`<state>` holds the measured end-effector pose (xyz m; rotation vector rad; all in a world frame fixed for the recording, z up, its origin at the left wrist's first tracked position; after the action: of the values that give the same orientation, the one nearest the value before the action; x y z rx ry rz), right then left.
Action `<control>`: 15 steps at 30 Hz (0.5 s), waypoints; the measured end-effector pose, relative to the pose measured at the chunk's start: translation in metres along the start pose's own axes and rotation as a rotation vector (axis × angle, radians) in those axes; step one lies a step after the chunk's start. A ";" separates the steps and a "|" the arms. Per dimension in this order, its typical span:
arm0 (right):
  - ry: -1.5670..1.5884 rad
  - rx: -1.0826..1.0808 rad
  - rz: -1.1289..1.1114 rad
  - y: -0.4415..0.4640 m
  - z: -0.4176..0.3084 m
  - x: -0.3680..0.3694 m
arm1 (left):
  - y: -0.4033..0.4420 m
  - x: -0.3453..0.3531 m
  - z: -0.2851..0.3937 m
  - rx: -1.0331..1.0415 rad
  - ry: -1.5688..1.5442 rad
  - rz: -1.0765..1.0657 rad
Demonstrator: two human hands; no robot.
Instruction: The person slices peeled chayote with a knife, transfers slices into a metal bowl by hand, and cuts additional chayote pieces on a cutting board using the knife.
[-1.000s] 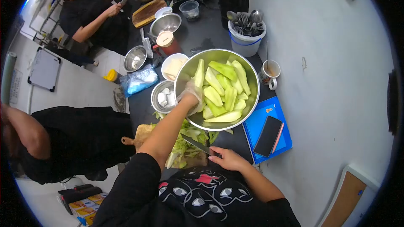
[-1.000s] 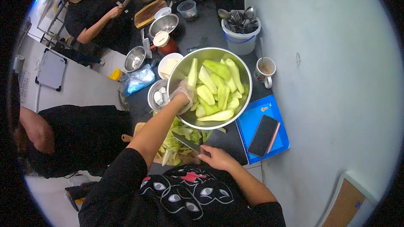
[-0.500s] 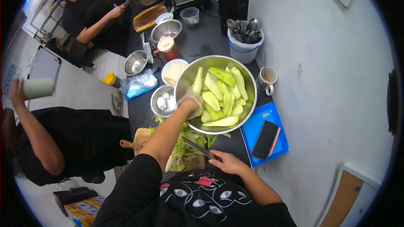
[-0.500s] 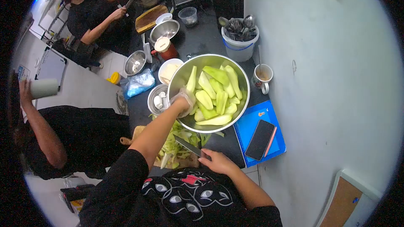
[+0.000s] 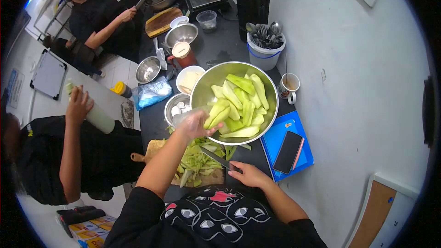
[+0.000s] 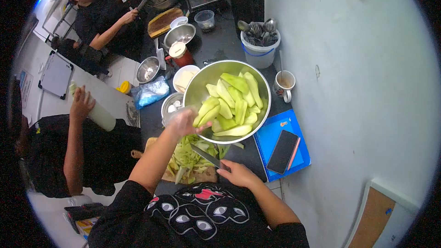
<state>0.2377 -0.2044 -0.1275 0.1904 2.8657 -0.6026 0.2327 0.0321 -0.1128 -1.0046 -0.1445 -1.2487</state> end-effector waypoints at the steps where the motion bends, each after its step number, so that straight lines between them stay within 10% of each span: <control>1: -0.014 -0.019 -0.001 0.001 0.000 0.001 | -0.006 0.009 0.001 0.017 -0.006 -0.080; 15: 0.503 -0.127 0.128 -0.017 -0.080 -0.039 | -0.135 0.060 0.000 0.260 0.205 -0.133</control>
<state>0.2587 -0.1902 -0.0408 0.5746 3.3201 -0.3886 0.1419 -0.0072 -0.0026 -0.6476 -0.2108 -1.4055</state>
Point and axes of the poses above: each hand's wrist, its own y-axis towards the middle knuckle, its own x-axis out of the palm, z = x × y, the point moved 6 cm from there along y, towards the middle knuckle, and after that the axes turned 6 degrees about -x, right-handed, at the moved point
